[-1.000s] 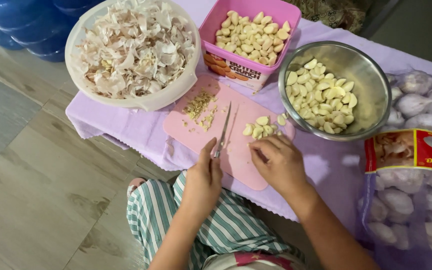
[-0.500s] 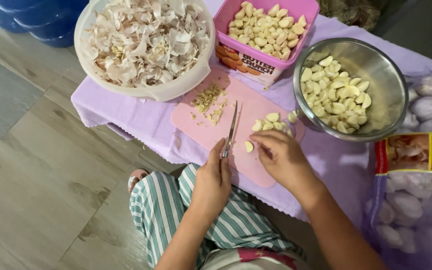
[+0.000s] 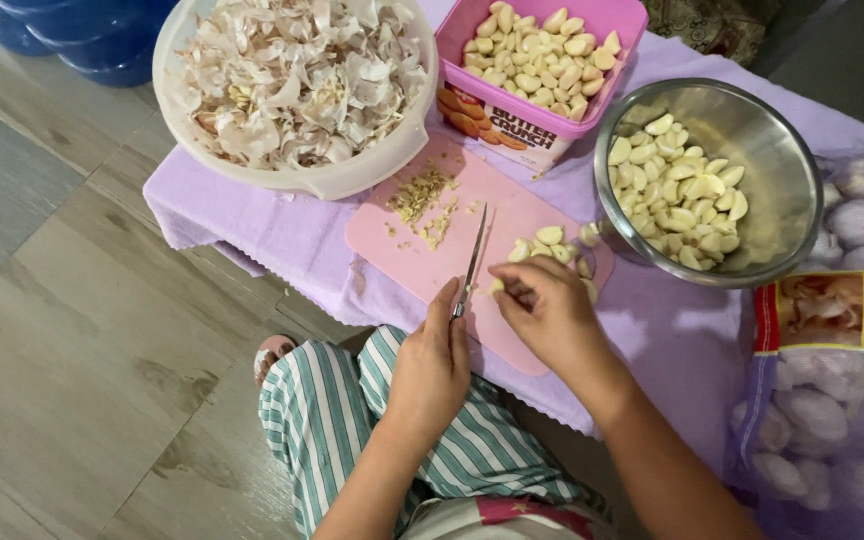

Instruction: The person is peeling garlic cloves by hand and then mincing them using a knife on a cutting board.

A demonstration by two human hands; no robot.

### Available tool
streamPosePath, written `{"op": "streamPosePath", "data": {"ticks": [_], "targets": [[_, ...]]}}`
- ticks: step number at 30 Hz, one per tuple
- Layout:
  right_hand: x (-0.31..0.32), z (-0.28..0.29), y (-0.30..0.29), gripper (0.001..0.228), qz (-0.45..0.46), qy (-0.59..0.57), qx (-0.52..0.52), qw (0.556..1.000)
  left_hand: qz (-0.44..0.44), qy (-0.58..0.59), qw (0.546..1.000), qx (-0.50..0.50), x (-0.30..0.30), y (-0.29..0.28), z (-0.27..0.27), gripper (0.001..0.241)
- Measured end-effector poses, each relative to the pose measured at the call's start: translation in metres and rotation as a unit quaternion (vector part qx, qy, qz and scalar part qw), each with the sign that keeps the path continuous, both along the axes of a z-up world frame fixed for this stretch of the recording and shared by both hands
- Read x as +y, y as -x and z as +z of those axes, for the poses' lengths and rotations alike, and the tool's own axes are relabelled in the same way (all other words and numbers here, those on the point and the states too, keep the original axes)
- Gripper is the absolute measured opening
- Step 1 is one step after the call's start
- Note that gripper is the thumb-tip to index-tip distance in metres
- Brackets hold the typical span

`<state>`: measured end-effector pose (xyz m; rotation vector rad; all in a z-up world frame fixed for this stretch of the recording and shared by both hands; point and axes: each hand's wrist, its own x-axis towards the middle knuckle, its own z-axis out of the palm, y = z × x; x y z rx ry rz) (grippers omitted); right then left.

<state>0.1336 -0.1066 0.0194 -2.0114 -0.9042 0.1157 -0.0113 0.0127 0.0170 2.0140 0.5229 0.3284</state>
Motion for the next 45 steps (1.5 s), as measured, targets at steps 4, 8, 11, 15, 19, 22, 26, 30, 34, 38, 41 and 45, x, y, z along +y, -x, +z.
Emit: {"op": "streamPosePath", "data": {"ticks": [4, 8, 11, 15, 19, 22, 26, 30, 34, 38, 41, 45], "targets": [[0.004, -0.007, -0.010, 0.032, 0.009, 0.021, -0.073, 0.997, -0.003, -0.004, 1.000, 0.001, 0.001, -0.001, 0.003, 0.048], [0.004, 0.007, -0.013, 0.031, 0.056, 0.051, -0.123, 0.989, -0.008, -0.008, 1.000, -0.002, 0.002, -0.001, 0.003, 0.047], [0.004, -0.004, -0.020, 0.023, 0.066, 0.055, -0.125, 0.988, -0.015, -0.020, 1.000, 0.004, 0.001, -0.003, 0.008, 0.047], [0.007, -0.029, -0.033, 0.014, 0.041, 0.082, -0.161, 0.983, -0.016, -0.036, 0.999, 0.023, 0.000, -0.004, 0.006, 0.047], [0.014, -0.028, -0.035, 0.015, 0.036, 0.082, -0.158, 0.983, -0.014, -0.037, 0.998, 0.041, -0.001, -0.004, 0.000, 0.048], [0.015, -0.022, -0.037, 0.015, 0.038, 0.073, -0.152, 0.985, -0.015, -0.049, 0.997, 0.050, -0.001, -0.004, -0.001, 0.049], [0.015, -0.018, -0.036, 0.014, 0.037, 0.065, -0.140, 0.987, -0.019, -0.063, 0.996, 0.060, -0.001, -0.004, 0.000, 0.049], [0.016, -0.015, -0.036, 0.014, 0.041, 0.055, -0.135, 0.988, -0.026, -0.067, 0.995, 0.075, 0.000, -0.004, -0.002, 0.051], [0.017, -0.013, -0.034, 0.013, 0.034, 0.055, -0.135, 0.989, -0.030, -0.067, 0.994, 0.087, -0.001, -0.006, -0.003, 0.053], [0.017, -0.013, -0.035, 0.015, 0.040, 0.048, -0.128, 0.990, -0.032, -0.086, 0.989, 0.114, -0.001, -0.010, -0.003, 0.056], [0.016, -0.013, -0.034, 0.015, 0.043, 0.046, -0.129, 0.990, -0.036, -0.088, 0.988, 0.121, -0.002, -0.010, -0.002, 0.057], [0.016, -0.017, -0.034, 0.013, 0.034, 0.064, -0.138, 0.988, -0.036, -0.088, 0.989, 0.116, -0.003, -0.008, 0.008, 0.055]]}}
